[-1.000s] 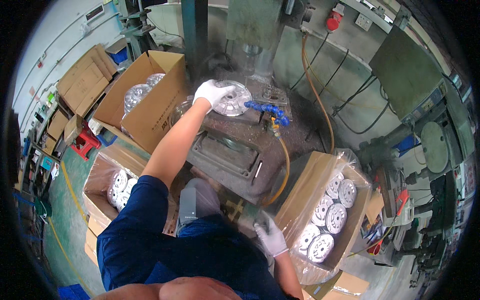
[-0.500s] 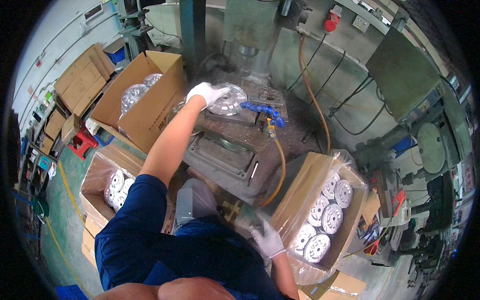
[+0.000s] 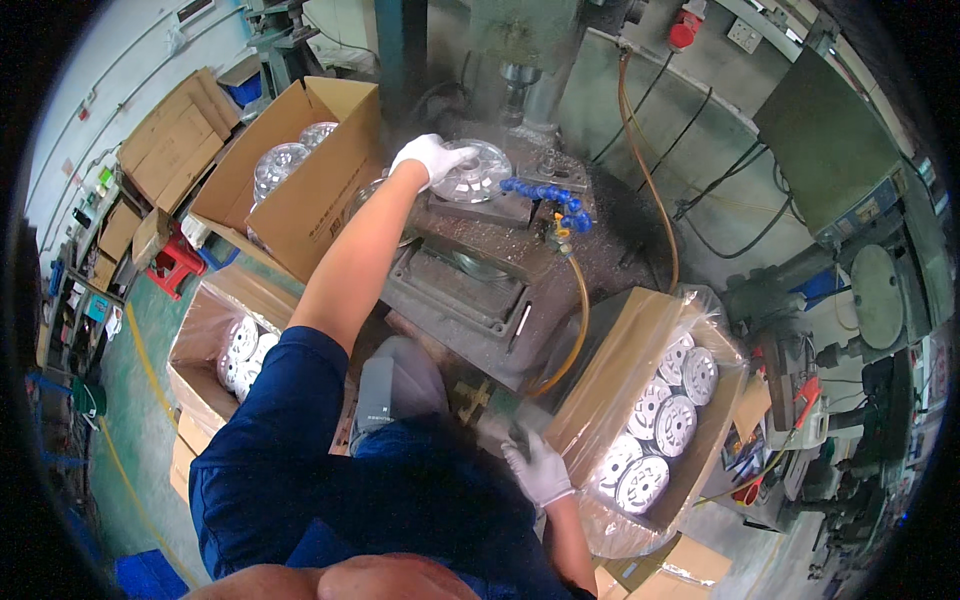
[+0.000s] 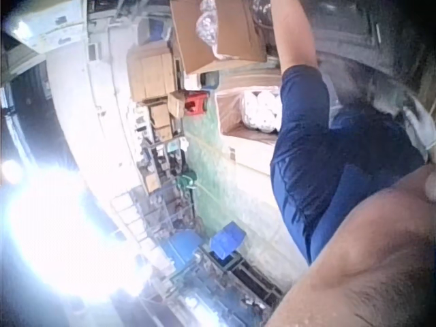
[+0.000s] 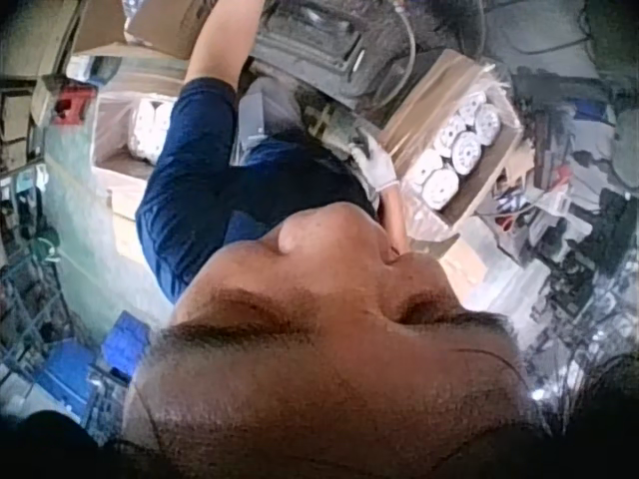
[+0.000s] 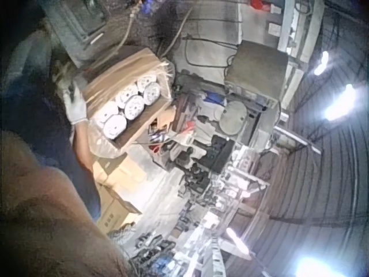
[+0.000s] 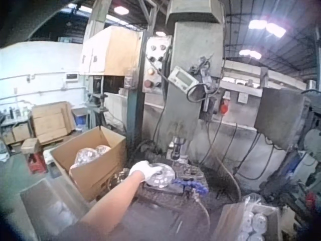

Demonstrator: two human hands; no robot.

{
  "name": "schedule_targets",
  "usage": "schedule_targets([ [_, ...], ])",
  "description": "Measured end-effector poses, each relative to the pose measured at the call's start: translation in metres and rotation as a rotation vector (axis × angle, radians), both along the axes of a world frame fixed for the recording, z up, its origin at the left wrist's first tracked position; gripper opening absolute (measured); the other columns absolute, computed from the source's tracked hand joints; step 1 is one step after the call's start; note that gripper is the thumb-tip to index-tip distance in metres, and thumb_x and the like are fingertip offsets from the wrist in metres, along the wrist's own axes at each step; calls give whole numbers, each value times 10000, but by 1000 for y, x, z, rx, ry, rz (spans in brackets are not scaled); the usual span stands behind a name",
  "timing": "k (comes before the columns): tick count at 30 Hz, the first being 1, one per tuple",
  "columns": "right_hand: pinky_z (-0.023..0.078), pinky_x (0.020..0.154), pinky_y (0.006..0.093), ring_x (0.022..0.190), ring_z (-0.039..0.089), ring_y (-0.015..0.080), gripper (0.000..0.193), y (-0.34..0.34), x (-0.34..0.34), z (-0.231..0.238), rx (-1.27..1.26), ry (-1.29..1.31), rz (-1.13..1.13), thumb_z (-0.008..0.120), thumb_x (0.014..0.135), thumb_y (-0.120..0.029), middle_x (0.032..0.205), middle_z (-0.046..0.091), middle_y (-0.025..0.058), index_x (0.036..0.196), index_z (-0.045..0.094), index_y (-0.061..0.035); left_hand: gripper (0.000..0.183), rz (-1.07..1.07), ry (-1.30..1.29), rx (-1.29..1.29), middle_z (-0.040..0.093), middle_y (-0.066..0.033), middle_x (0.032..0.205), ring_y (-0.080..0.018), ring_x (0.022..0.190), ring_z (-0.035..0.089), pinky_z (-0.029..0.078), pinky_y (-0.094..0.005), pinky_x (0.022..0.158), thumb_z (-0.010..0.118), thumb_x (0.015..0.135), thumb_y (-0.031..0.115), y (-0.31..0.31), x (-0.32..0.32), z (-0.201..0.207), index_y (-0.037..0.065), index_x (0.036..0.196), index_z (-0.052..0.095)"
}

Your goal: Operating an industrial machine to process circular metal components and sorting them into boxes.

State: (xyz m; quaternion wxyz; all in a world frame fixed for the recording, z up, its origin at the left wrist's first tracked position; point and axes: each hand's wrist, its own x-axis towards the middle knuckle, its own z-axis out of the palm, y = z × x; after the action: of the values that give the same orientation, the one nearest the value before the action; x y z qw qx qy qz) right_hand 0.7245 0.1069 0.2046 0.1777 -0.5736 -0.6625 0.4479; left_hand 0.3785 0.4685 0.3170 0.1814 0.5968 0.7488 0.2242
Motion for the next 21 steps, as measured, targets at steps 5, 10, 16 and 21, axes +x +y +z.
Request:
schedule_targets([
  [5,484,904,411,1061,610,375,483,1,-11,22,85,-242,107,622,907,-330,1149,637,195,1300,511,-71,908,-29,-12,-54,638,-297,1087,-389,1054,628,480,-397,910,625,685,721,-2,0,5,-106,1060,653],
  [10,488,891,420,1056,606,389,505,11,-15,28,67,-231,132,617,903,-367,1150,630,210,1307,510,-84,953,-26,-18,-37,625,-313,1108,-389,1068,623,478,-392,919,637,671,727,-7,-1,11,-131,1086,629],
  [16,489,870,451,1029,605,417,520,19,-18,26,70,-243,150,622,892,-395,1094,630,256,1265,531,-45,945,-52,-44,-117,606,-302,1166,-380,1111,601,469,-388,944,641,687,706,-7,-3,14,-118,1148,603],
  [21,496,852,451,1004,607,425,507,18,-12,15,94,-244,151,614,895,-380,1120,620,245,1297,511,-90,920,-65,-10,-54,606,-301,1164,-386,1110,597,468,-388,945,642,705,688,-2,-3,6,-119,1142,604],
])
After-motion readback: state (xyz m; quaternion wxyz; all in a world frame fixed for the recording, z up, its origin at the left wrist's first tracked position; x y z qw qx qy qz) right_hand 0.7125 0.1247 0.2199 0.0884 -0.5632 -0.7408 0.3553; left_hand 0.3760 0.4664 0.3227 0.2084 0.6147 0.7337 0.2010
